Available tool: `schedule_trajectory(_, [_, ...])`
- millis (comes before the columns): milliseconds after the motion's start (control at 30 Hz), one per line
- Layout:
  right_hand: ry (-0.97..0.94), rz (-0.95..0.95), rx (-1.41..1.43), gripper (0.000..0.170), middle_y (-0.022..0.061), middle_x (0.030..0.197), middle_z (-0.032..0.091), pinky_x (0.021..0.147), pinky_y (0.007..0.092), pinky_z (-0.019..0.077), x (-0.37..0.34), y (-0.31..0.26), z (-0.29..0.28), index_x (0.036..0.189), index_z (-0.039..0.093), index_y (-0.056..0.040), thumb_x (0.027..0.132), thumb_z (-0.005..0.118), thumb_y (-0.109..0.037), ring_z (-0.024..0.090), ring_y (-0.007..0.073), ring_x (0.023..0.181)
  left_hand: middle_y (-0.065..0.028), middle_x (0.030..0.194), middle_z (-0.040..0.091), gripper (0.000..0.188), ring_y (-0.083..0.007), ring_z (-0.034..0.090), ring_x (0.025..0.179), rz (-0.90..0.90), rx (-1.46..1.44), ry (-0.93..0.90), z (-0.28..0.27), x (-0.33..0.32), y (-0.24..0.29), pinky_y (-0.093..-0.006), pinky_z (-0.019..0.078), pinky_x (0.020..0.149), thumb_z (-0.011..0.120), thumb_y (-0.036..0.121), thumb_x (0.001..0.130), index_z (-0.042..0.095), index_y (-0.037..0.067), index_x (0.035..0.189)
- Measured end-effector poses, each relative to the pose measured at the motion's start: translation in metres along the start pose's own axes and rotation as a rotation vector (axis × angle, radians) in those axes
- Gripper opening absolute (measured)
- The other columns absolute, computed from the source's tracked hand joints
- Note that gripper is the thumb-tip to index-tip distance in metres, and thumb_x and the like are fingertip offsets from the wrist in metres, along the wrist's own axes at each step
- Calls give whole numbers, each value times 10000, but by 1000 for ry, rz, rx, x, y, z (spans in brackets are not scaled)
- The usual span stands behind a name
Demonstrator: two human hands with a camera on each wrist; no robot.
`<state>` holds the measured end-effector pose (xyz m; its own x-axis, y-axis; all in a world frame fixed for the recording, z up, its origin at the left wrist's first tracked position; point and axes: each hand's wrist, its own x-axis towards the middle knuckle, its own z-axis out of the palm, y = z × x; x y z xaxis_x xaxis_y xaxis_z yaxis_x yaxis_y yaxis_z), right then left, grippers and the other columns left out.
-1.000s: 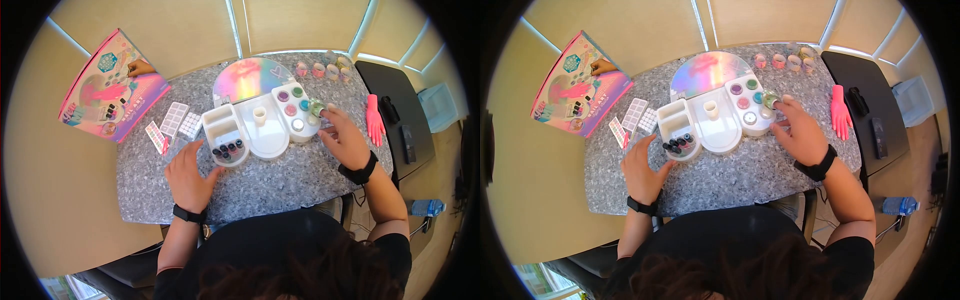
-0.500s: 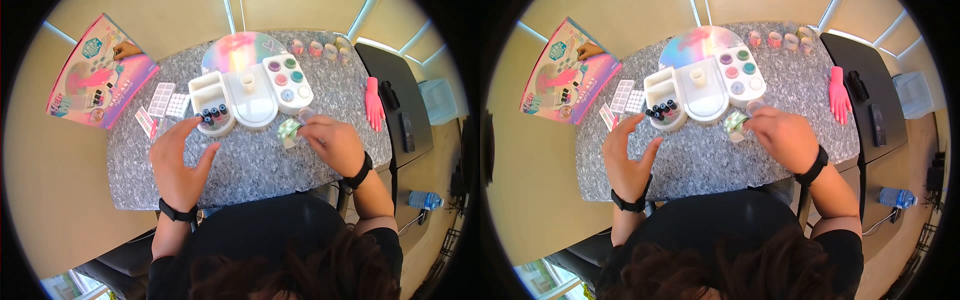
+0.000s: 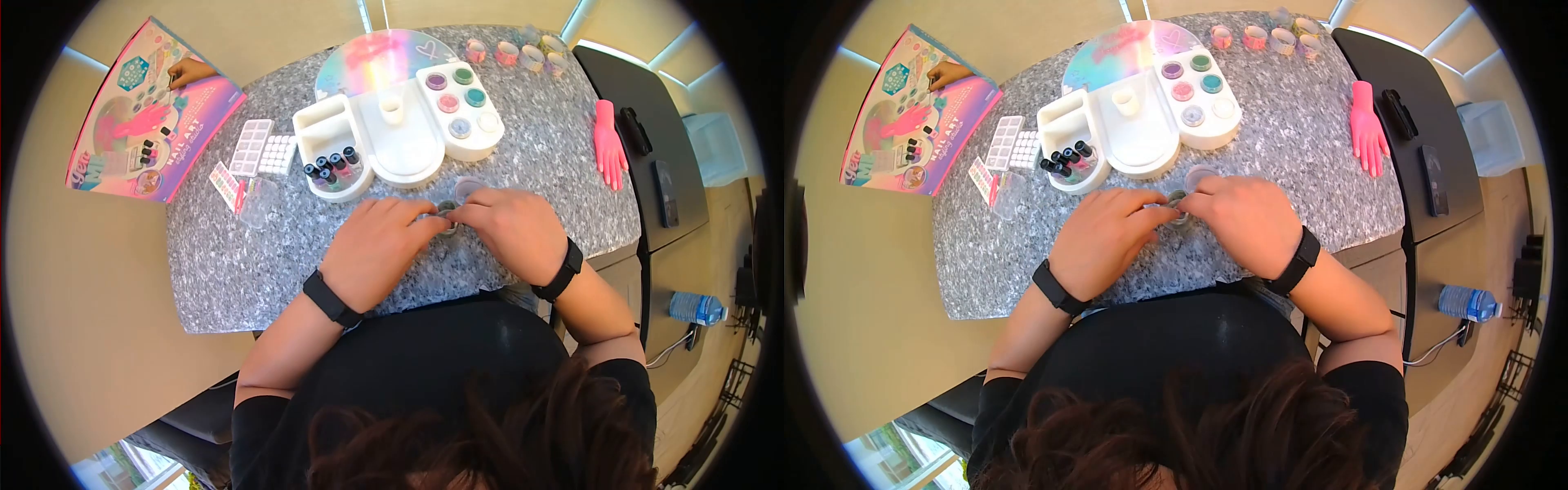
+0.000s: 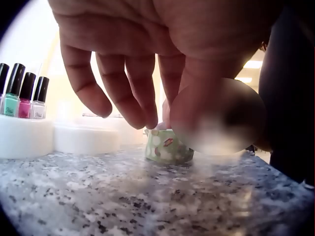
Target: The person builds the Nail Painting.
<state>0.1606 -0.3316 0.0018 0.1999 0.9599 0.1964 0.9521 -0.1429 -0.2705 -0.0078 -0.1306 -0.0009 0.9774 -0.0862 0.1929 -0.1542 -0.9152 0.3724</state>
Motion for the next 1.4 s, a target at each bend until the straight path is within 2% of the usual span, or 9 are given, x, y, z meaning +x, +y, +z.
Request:
schedule_trajectory(233, [35,83,34,278,66,991,747,735,454,591,-7,0,-7,1241,692,-165,968,656,-127,755,327,911,-46,1300,737,455,-300,686,1191,-46,-85,24,-11,6,3,-445,521,1022,890,159,842,769,159,1281])
schedule_trajectory(300, [79,57,94,285,83,1001,756,769,459,591,-7,-4,-13,1250,661,-156,967,681,-136,757,335,943,-48,1382,722,468,-318,675,1231,-98,-96,224,-15,7,7,-450,515,1046,913,185,821,772,161,1267])
schedule_trajectory(333, [76,56,95,285,83,1001,756,769,459,591,-6,-4,-11,1250,661,-156,967,681,-136,757,335,943,-48,1382,722,468,-318,675,1231,-100,-97,224,-19,8,9,-450,515,1046,913,185,821,772,161,1267])
schedule_trajectory(500, [214,-215,93,122,55,999,742,882,422,578,-3,-4,-6,1023,679,-129,954,758,-192,751,285,1036,-50,1529,661,340,-332,645,1306,42,-7,180,-22,9,6,-484,499,1089,921,197,809,729,147,1084])
schedule_trajectory(633, [215,-162,36,147,38,1032,735,885,399,567,-4,-10,-15,968,685,-123,929,797,-211,742,261,1061,-47,1506,675,307,-326,646,1303,51,-31,152,-20,6,5,-491,494,1096,919,196,808,696,139,1012])
schedule_trajectory(833, [103,-70,39,196,46,1169,723,885,406,570,-13,-11,-17,987,688,-124,906,827,-236,738,269,1066,-32,1460,699,266,-315,655,1280,50,9,150,-19,0,2,-479,492,1089,900,184,827,706,143,1004])
schedule_trajectory(1000, [49,-41,154,195,97,1319,709,930,455,583,-14,-13,-16,1006,698,-101,928,814,-237,731,327,1105,-23,1424,710,235,-300,661,1271,36,26,146,-17,-2,0,-484,483,1095,881,170,847,712,148,1008])
schedule_trajectory(1200, [9,-34,198,180,137,1382,695,960,468,582,-15,-15,-13,996,718,-86,943,804,-235,713,351,1192,-9,1421,716,203,-273,673,1258,18,42,117,-13,-9,-4,-479,468,1116,851,126,848,718,163,997])
schedule_trajectory(1400, [-37,-16,171,176,105,1433,692,984,471,567,-14,-17,-12,970,741,-99,952,803,-263,714,351,1176,-2,1425,716,206,-260,674,1261,10,42,98,-6,-12,-6,-476,460,1132,845,131,849,725,173,1010])
